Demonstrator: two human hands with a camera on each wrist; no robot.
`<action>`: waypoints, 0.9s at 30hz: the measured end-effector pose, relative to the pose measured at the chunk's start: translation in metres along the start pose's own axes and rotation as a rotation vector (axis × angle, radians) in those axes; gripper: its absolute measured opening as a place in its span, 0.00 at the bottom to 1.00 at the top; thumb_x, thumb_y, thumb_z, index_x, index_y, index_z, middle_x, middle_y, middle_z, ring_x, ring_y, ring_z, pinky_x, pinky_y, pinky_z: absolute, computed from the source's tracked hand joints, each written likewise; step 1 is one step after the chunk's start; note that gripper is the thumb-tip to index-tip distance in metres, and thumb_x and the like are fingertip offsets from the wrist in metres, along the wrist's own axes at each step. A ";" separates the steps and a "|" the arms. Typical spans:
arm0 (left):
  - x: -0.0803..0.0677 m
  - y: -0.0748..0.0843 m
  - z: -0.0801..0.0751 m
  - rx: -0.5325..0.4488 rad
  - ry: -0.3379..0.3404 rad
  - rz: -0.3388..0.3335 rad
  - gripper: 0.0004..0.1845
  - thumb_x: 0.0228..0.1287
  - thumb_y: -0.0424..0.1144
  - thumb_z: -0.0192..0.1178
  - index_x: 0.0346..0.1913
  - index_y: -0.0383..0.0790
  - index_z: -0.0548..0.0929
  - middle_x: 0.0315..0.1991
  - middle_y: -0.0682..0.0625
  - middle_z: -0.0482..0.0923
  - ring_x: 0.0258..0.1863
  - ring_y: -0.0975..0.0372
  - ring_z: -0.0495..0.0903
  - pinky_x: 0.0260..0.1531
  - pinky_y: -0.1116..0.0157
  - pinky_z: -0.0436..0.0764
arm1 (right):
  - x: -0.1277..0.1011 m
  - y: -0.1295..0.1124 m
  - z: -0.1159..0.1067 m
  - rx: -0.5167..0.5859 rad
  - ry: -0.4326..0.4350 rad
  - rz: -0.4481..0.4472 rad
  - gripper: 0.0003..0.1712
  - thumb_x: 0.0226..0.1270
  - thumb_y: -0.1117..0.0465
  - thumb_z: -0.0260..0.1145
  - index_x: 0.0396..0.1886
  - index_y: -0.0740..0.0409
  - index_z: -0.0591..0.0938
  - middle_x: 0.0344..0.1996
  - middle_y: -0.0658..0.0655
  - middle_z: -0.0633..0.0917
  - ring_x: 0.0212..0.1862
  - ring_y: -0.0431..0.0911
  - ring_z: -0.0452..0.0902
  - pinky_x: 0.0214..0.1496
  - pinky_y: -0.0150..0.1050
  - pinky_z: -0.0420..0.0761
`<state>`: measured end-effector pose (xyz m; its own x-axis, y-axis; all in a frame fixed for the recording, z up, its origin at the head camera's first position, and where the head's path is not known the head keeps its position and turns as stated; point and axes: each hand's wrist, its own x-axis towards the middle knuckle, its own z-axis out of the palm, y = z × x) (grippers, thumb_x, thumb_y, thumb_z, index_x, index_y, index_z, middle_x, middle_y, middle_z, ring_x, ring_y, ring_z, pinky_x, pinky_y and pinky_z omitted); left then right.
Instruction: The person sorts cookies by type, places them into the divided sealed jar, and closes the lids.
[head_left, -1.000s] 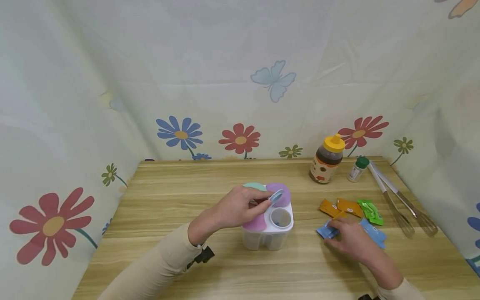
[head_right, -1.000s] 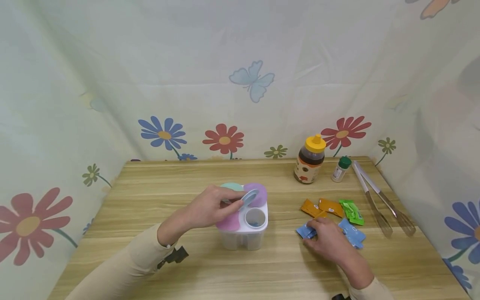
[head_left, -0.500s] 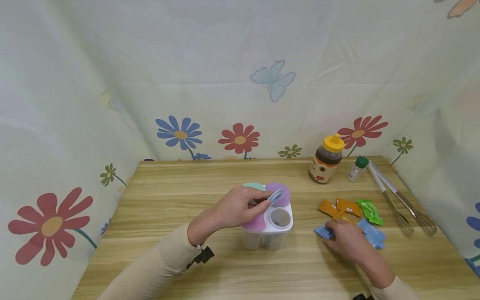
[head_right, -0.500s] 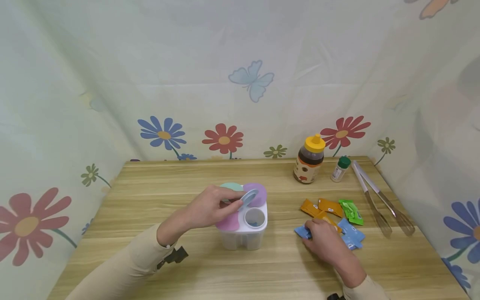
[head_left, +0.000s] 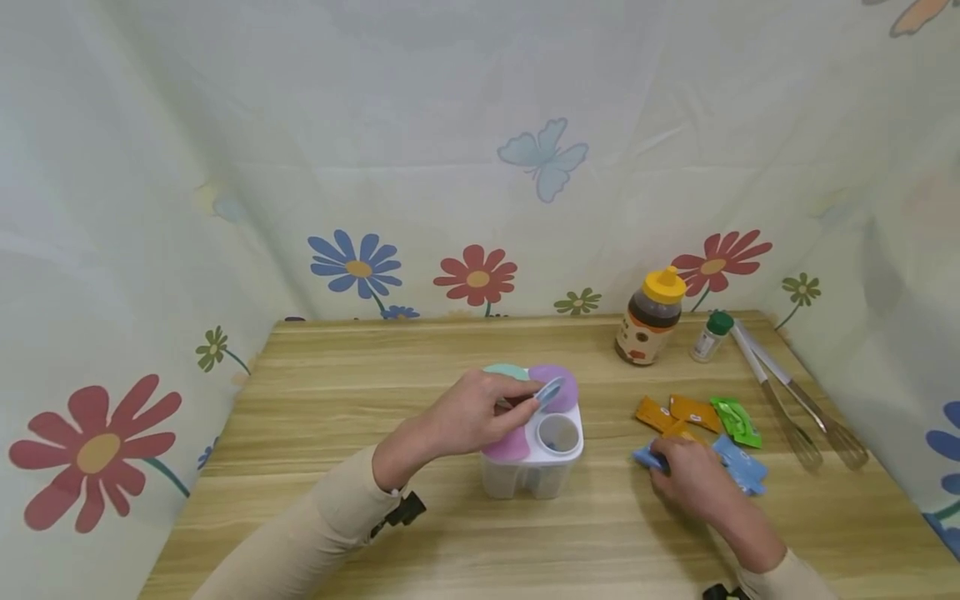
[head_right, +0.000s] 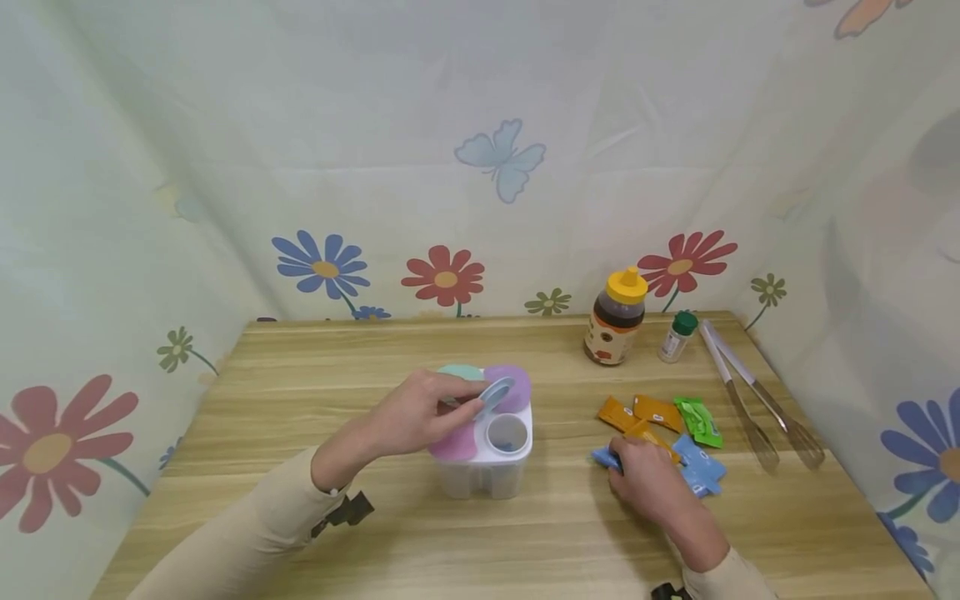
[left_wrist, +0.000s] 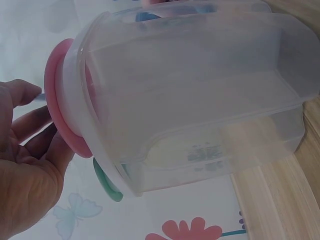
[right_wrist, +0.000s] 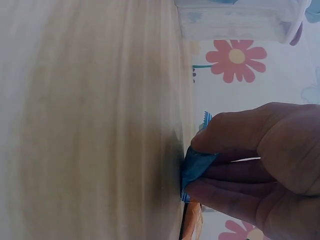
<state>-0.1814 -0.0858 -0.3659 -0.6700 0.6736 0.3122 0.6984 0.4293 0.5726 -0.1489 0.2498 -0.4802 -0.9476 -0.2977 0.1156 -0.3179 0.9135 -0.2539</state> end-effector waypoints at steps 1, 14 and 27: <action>0.000 0.000 0.000 0.001 -0.001 -0.002 0.13 0.68 0.40 0.60 0.52 0.42 0.86 0.29 0.58 0.81 0.24 0.70 0.73 0.26 0.75 0.76 | 0.000 0.000 -0.001 0.002 0.001 0.000 0.11 0.49 0.66 0.72 0.35 0.62 0.85 0.29 0.55 0.85 0.30 0.43 0.78 0.31 0.43 0.80; 0.001 -0.002 0.000 0.000 -0.007 -0.007 0.14 0.68 0.41 0.60 0.52 0.41 0.86 0.27 0.58 0.80 0.23 0.70 0.71 0.23 0.76 0.73 | 0.002 0.002 -0.002 0.018 -0.002 0.001 0.11 0.50 0.65 0.73 0.34 0.59 0.83 0.24 0.50 0.82 0.24 0.40 0.69 0.26 0.38 0.74; 0.001 -0.004 0.000 -0.005 -0.004 0.002 0.14 0.68 0.40 0.60 0.53 0.41 0.85 0.29 0.57 0.82 0.24 0.71 0.73 0.25 0.75 0.76 | 0.005 0.002 -0.006 0.032 -0.041 -0.015 0.09 0.52 0.67 0.70 0.35 0.61 0.85 0.25 0.50 0.83 0.24 0.39 0.68 0.25 0.34 0.72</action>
<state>-0.1847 -0.0869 -0.3685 -0.6675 0.6769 0.3101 0.6985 0.4250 0.5758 -0.1544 0.2516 -0.4746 -0.9429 -0.3233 0.0803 -0.3326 0.8996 -0.2832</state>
